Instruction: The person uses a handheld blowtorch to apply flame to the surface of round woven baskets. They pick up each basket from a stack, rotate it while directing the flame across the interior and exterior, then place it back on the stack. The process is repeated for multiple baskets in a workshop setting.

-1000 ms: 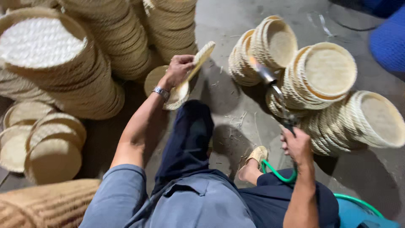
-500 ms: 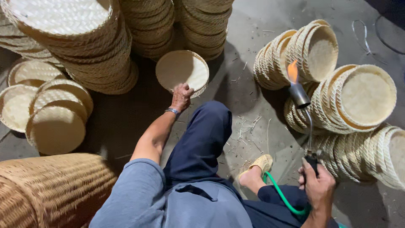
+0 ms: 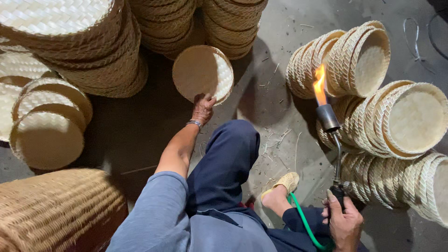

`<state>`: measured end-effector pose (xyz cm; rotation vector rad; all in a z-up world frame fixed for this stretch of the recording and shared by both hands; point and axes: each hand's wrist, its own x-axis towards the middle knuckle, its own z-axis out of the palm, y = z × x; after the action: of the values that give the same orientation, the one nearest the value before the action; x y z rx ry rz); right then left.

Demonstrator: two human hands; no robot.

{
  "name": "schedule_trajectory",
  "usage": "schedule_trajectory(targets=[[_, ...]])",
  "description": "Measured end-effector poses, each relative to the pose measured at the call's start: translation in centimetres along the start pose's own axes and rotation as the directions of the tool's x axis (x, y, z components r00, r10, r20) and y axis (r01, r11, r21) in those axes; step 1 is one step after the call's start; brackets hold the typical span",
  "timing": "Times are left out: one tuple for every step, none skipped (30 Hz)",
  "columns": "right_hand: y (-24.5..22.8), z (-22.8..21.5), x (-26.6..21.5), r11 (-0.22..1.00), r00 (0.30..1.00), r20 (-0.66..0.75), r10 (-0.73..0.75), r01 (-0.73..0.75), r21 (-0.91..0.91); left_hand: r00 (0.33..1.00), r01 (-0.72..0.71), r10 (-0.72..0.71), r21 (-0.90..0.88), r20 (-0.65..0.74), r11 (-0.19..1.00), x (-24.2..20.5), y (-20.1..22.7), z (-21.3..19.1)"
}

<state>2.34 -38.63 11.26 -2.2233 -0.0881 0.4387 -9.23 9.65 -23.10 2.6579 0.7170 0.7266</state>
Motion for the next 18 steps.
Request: schedule_trajectory(targets=[[0.1, 0.1, 0.3, 1.000, 1.000, -0.002, 0.006, -0.006, -0.023, 1.000, 0.007, -0.007, -0.019, 0.023, 1.000, -0.1, -0.2, 0.3], [0.3, 0.2, 0.6, 1.000, 1.000, 0.009, -0.001, 0.001, -0.003, 0.999, 0.014, -0.012, -0.037, 0.044, 0.999, -0.2, -0.4, 0.6], [0.5, 0.2, 0.9, 1.000, 1.000, 0.020, -0.008, 0.008, 0.017, 0.998, 0.021, -0.017, -0.055, 0.065, 0.998, -0.4, -0.7, 0.8], [0.8, 0.2, 1.1, 0.999, 0.999, 0.029, -0.015, 0.014, 0.037, 0.998, 0.016, -0.013, -0.053, 0.056, 0.998, -0.5, -0.8, 1.1], [1.1, 0.2, 1.2, 0.999, 0.999, 0.030, -0.019, 0.018, 0.040, 0.999, 0.011, -0.008, -0.050, 0.047, 0.999, -0.6, -0.8, 1.3], [1.4, 0.3, 1.3, 0.999, 0.999, 0.032, -0.025, 0.023, 0.044, 0.999, 0.006, -0.005, -0.047, 0.036, 0.999, -0.6, -0.7, 1.4], [1.7, 0.3, 1.4, 0.998, 0.999, 0.033, -0.030, 0.028, 0.047, 0.998, -0.001, 0.003, -0.034, 0.056, 0.999, -0.5, -0.7, 1.4], [1.9, 0.2, 1.6, 0.999, 0.999, 0.036, -0.023, 0.021, 0.038, 0.997, -0.005, 0.007, -0.019, 0.075, 1.000, -0.4, -0.7, 1.1], [2.2, 0.2, 1.7, 0.999, 0.999, 0.040, -0.016, 0.015, 0.028, 0.995, -0.010, 0.010, -0.004, 0.095, 1.000, -0.4, -0.7, 0.7], [2.4, 0.2, 1.8, 1.000, 0.999, 0.044, -0.010, 0.009, 0.019, 0.998, -0.026, 0.027, -0.008, 0.063, 1.000, -0.4, -0.6, 0.4], [2.6, 0.2, 2.1, 1.000, 0.998, 0.053, -0.019, 0.017, 0.026, 0.999, -0.043, 0.043, -0.012, 0.032, 0.999, -0.3, -0.4, 0.2], [2.9, 0.2, 2.2, 0.999, 0.998, 0.061, -0.026, 0.024, 0.035, 0.998, -0.062, 0.062, -0.015, 0.001, 0.998, -0.3, -0.2, 0.1], [3.1, 0.2, 2.4, 0.999, 0.997, 0.068, -0.034, 0.031, 0.043, 0.998, -0.064, 0.063, -0.029, -0.024, 0.998, -0.4, -0.3, 0.0], [3.3, 0.2, 2.6, 0.999, 0.997, 0.066, -0.035, 0.033, 0.037, 0.997, -0.067, 0.065, -0.041, -0.050, 0.997, -0.6, -0.5, 0.2], [3.4, 0.2, 2.7, 0.999, 0.997, 0.064, -0.037, 0.035, 0.032, 0.995, -0.071, 0.067, -0.054, -0.076, 0.996, -0.9, -0.7, 0.5], [3.4, 0.3, 2.9, 0.999, 0.997, 0.059, -0.039, 0.037, 0.028, 0.989, 0.138, -0.132, -0.096, 0.066, 0.986, -1.3, -0.9, 1.2], [3.3, 0.2, 2.9, 0.999, 0.997, 0.058, -0.042, 0.040, 0.024, 0.925, 0.345, -0.317, -0.108, 0.211, 0.933, -1.8, -0.8, 2.0], [3.2, 0.1, 2.8, 0.999, 0.998, 0.054, -0.043, 0.042, 0.022, 0.806, 0.533, -0.474, -0.089, 0.354, 0.841, -2.3, -0.9, 2.8]])
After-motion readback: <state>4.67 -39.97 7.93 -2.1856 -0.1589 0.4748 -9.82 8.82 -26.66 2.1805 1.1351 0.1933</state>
